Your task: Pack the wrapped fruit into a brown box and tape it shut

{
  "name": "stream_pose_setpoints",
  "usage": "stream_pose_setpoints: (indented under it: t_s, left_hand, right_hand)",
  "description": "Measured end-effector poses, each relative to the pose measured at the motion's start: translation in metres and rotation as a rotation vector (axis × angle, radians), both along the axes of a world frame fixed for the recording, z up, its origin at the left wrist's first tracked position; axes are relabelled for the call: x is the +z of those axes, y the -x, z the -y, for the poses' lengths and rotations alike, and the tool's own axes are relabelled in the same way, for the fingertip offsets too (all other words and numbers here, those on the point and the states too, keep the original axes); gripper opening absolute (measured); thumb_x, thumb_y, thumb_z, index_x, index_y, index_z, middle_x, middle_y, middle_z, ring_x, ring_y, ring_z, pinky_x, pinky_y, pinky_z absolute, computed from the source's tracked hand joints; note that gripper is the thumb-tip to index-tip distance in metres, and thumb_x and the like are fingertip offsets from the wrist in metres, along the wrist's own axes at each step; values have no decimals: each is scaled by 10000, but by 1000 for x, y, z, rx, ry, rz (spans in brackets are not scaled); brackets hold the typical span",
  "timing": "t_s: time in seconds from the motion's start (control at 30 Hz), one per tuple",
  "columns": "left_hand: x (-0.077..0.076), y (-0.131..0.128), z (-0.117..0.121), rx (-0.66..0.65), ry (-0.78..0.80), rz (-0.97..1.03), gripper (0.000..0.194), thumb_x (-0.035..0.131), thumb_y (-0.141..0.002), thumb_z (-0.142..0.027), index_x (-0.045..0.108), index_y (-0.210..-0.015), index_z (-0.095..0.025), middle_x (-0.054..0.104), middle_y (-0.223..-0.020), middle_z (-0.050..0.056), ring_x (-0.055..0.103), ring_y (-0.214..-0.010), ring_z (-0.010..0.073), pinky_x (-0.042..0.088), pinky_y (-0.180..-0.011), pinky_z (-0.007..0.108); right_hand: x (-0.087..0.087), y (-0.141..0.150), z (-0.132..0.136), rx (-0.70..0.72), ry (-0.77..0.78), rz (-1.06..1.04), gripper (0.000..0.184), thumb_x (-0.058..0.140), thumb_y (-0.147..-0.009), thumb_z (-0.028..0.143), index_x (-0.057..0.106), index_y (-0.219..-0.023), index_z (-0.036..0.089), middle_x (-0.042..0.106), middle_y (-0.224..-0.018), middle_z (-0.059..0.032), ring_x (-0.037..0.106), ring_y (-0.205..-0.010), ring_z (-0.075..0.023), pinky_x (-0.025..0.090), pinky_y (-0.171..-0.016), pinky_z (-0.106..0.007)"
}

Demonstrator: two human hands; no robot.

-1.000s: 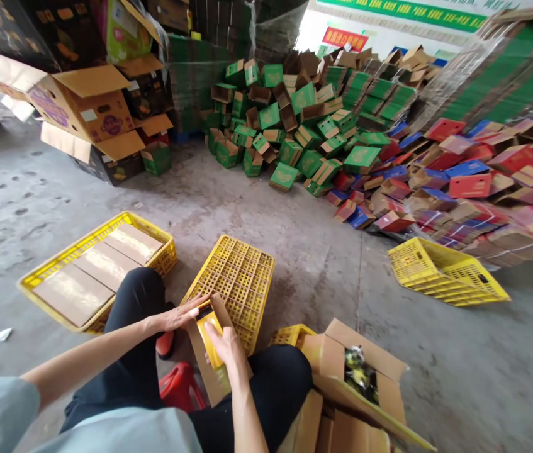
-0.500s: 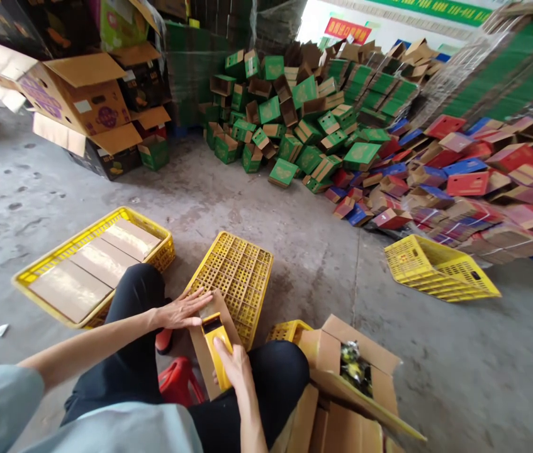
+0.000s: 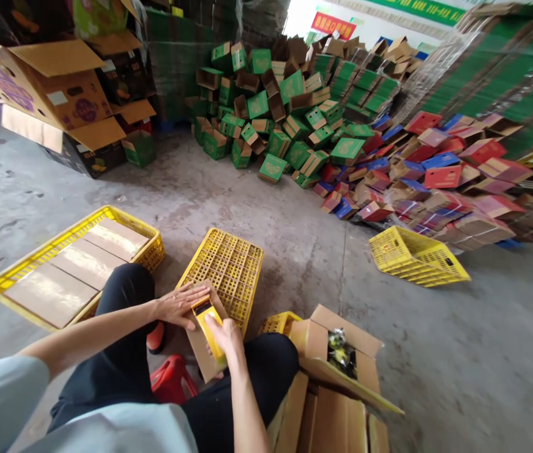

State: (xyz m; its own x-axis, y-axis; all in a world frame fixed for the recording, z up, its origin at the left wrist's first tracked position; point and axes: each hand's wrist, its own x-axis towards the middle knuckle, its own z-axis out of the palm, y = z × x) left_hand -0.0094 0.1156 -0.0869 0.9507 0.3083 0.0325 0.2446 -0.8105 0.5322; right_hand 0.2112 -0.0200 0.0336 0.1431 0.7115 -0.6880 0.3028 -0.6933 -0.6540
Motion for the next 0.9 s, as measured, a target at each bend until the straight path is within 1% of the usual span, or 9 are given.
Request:
stream_pose_setpoints:
  t_s: [0.07, 0.13, 0.23, 0.33, 0.43, 0.6, 0.73, 0.83, 0.9]
  left_hand:
    - [-1, 0, -14, 20, 3, -10, 1132, 501, -905, -918, 210, -1755, -230, 237, -1786, 179, 246, -1655, 404, -3, -1351, 567]
    - [-2, 2, -24, 61, 4, -14, 1102, 493, -923, -903, 221, -1753, -230, 247, -1786, 172, 248, -1654, 402, -9, -1351, 555]
    - [-2, 5, -27, 111, 2, -32, 1108, 511, -917, -901, 227, -1753, -232, 248, -1788, 165, 243, -1654, 408, -20, -1349, 549]
    - [-1, 5, -25, 135, 4, -52, 1130, 530, -894, -914, 225, -1753, -246, 245, -1790, 159, 245, -1654, 406, -49, -1344, 558]
    - [1, 3, -22, 147, 17, -51, 1126, 522, -895, -913, 224, -1753, -248, 264, -1787, 155, 251, -1652, 405, -32, -1344, 561]
    - [7, 2, -25, 147, 36, -35, 1122, 487, -913, -905, 234, -1751, -202, 273, -1781, 175, 258, -1651, 399, -25, -1348, 533]
    - [10, 2, -23, 133, 38, -22, 1150, 514, -893, -908, 241, -1749, -191, 283, -1775, 184, 264, -1645, 419, -3, -1349, 541]
    - [8, -3, -10, 147, -3, 7, 1228, 564, -843, -928, 256, -1744, -153, 264, -1773, 218, 246, -1639, 469, 24, -1345, 575]
    - [6, -7, 2, 119, -21, 13, 1273, 572, -821, -942, 235, -1747, -135, 231, -1780, 229, 237, -1639, 481, 45, -1343, 587]
  right_hand:
    - [11, 2, -20, 22, 30, 23, 498, 603, -1014, 553, 676, -710, 165, 680, -558, -105, 678, -468, -212, 594, -482, -312]
    - [18, 3, -36, 45, 43, 35, 508, 613, -1013, 543, 673, -687, 158, 669, -541, -103, 670, -460, -211, 592, -478, -315]
    - [21, 2, -46, 59, 39, 28, 527, 620, -1006, 559, 661, -666, 159, 662, -529, -110, 671, -462, -220, 595, -485, -327]
    - [19, -3, -40, 74, 36, -2, 540, 596, -1008, 605, 672, -703, 166, 695, -572, -125, 700, -498, -231, 611, -520, -337]
    - [15, -11, -24, 82, 30, -10, 546, 577, -1004, 639, 670, -728, 177, 705, -577, -125, 716, -515, -244, 620, -536, -346]
    - [10, -24, 3, 62, 39, 22, 518, 543, -1005, 641, 657, -782, 188, 702, -556, -92, 716, -503, -241, 615, -519, -331]
    - [8, -26, 4, 81, 50, 47, 479, 558, -987, 600, 664, -790, 176, 694, -548, -87, 714, -494, -240, 616, -524, -329]
    - [6, -24, 1, 72, 71, 60, 438, 575, -975, 552, 671, -788, 168, 702, -562, -100, 719, -505, -243, 623, -536, -330]
    - [6, -22, 0, 74, 73, 75, 421, 588, -969, 534, 667, -778, 168, 707, -565, -111, 724, -509, -246, 624, -533, -329]
